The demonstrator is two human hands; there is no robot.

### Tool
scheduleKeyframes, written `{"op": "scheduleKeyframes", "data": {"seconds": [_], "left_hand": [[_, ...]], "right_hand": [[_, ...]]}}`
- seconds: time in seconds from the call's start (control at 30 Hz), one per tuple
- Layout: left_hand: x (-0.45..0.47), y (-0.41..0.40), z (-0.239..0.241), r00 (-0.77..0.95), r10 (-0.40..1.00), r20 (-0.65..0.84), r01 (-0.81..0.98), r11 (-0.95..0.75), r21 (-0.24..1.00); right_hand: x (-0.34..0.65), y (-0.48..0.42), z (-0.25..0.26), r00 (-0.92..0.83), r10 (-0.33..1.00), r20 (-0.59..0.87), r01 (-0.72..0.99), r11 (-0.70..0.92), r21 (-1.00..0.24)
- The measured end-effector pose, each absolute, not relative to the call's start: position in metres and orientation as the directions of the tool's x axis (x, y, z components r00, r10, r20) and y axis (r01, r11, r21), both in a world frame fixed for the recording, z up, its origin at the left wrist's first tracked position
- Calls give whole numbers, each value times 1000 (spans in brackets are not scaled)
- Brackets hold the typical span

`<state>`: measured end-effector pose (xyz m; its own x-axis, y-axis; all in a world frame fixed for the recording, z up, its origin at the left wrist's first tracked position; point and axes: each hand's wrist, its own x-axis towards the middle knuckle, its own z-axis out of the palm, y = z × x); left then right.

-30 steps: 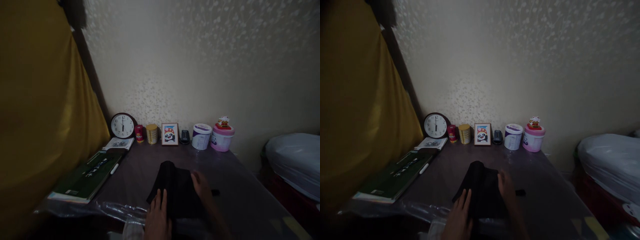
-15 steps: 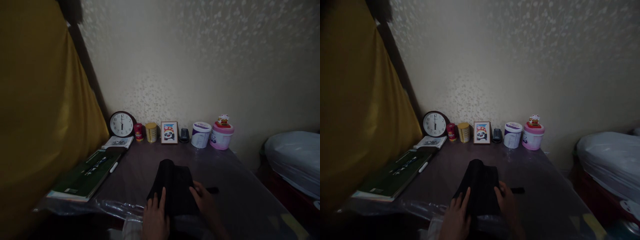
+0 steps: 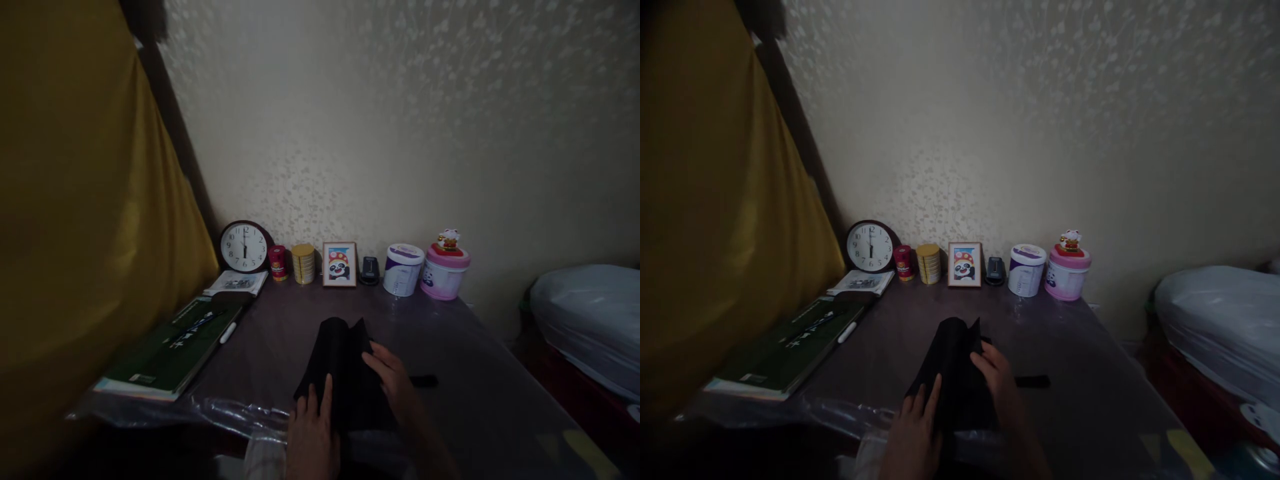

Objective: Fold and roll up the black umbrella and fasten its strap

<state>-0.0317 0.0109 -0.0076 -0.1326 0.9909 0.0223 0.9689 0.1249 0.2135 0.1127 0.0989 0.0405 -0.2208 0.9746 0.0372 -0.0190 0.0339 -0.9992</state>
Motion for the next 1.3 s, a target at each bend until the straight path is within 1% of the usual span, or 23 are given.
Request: {"op": "scheduleKeyframes", "data": {"seconds": [0.07,0.17,0.23,0.4,0.5,0.57,0.63,0.7,0.77,0.83,0.9,1.0,1.13,1.23,1.3], "left_hand": [[-31,11,-8,-143,990,7,966,138,217],[-30,11,-9,-161,987,-3,963,157,219],[-30,12,-7,-162,987,-15,962,161,219],[-30,12,0,-151,987,-50,958,159,240],[-32,13,-8,-140,989,-46,957,147,248],[-36,13,-22,-123,992,-12,963,122,241],[-42,12,-41,-98,994,49,970,85,227],[-49,11,-58,-43,988,147,977,12,212],[-55,9,-67,-24,974,225,974,-28,224],[-59,6,-64,-21,961,276,967,-50,248],[-59,3,-53,-37,955,295,964,-44,262],[-53,1,-28,-28,933,359,969,-63,241],[-42,6,-6,46,946,321,952,-139,272],[-37,13,-4,107,936,336,924,-218,315],[-36,18,-8,112,930,349,918,-232,323]], "right_hand": [[97,101,42,-236,972,-12,-92,-35,-995],[73,109,32,-153,982,-111,-128,-131,-983],[58,115,25,-113,983,-145,-118,-159,-980],[33,126,14,-199,967,-158,-19,-165,-986],[26,130,10,-213,966,-148,66,-137,-988],[23,133,9,-222,963,-151,120,-126,-985],[22,135,9,-248,957,-151,168,-111,-979],[21,137,10,-283,948,-143,207,-85,-975],[22,138,11,-313,940,-135,238,-60,-969],[22,138,11,-327,936,-130,271,-40,-962],[22,139,9,-343,932,-117,311,-5,-950],[23,139,7,-396,915,-72,384,94,-919],[23,136,13,-533,844,-60,439,216,-872],[22,134,21,-608,788,-92,499,290,-817],[21,132,26,-633,765,-114,532,324,-782]]}}
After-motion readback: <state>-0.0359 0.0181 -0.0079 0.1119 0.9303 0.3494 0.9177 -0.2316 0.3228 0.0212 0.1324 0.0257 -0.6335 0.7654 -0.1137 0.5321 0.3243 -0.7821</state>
